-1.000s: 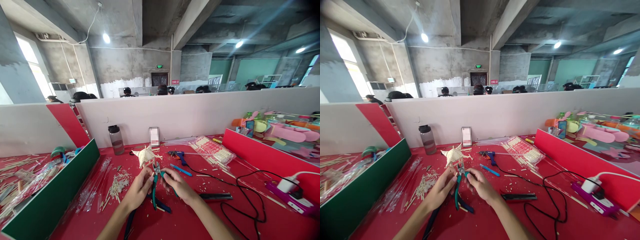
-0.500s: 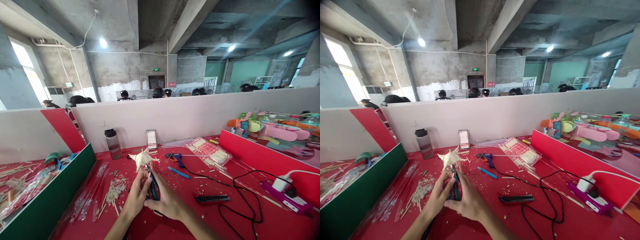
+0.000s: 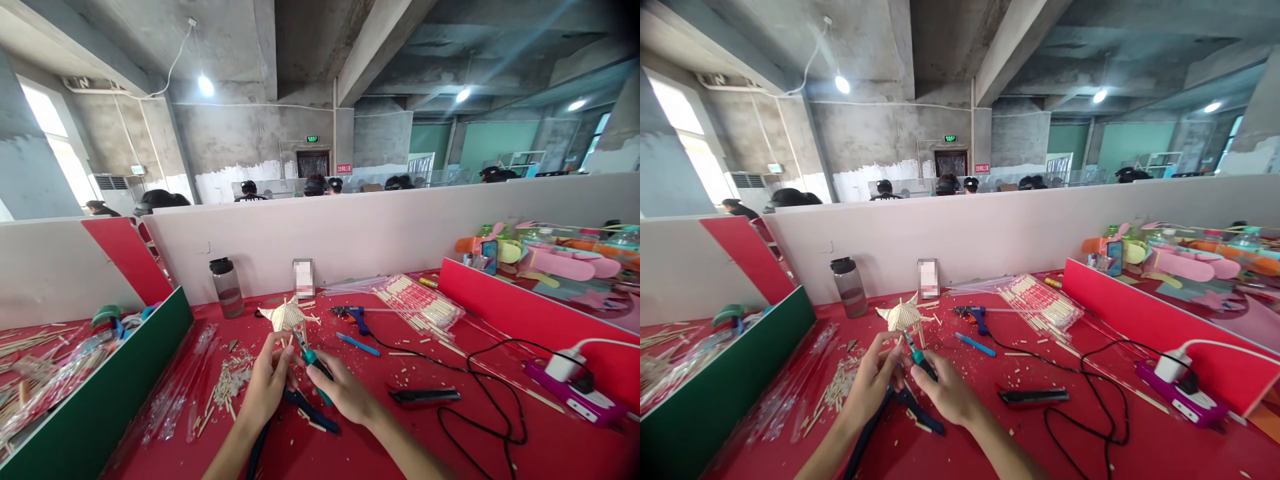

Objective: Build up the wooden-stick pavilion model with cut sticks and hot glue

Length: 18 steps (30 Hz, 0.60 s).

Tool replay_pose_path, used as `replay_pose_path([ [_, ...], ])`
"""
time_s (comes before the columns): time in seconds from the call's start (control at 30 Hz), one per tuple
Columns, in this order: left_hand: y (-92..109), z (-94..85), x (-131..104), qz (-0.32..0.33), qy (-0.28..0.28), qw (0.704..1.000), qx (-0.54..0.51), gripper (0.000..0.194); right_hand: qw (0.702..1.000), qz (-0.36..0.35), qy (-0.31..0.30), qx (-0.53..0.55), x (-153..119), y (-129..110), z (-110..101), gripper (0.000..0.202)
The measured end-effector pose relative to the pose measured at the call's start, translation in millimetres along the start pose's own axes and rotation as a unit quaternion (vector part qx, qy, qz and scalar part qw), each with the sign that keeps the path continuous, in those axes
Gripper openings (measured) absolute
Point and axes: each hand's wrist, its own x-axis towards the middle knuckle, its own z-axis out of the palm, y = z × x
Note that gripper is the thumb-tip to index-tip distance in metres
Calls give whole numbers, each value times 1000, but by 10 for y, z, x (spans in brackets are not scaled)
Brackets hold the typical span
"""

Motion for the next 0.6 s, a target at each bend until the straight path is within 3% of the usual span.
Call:
replay_pose_path([
  [0.6,35,-10,-1,-22,11,999,28,48,999,-19,-17,-39,-3,16,-39,31],
])
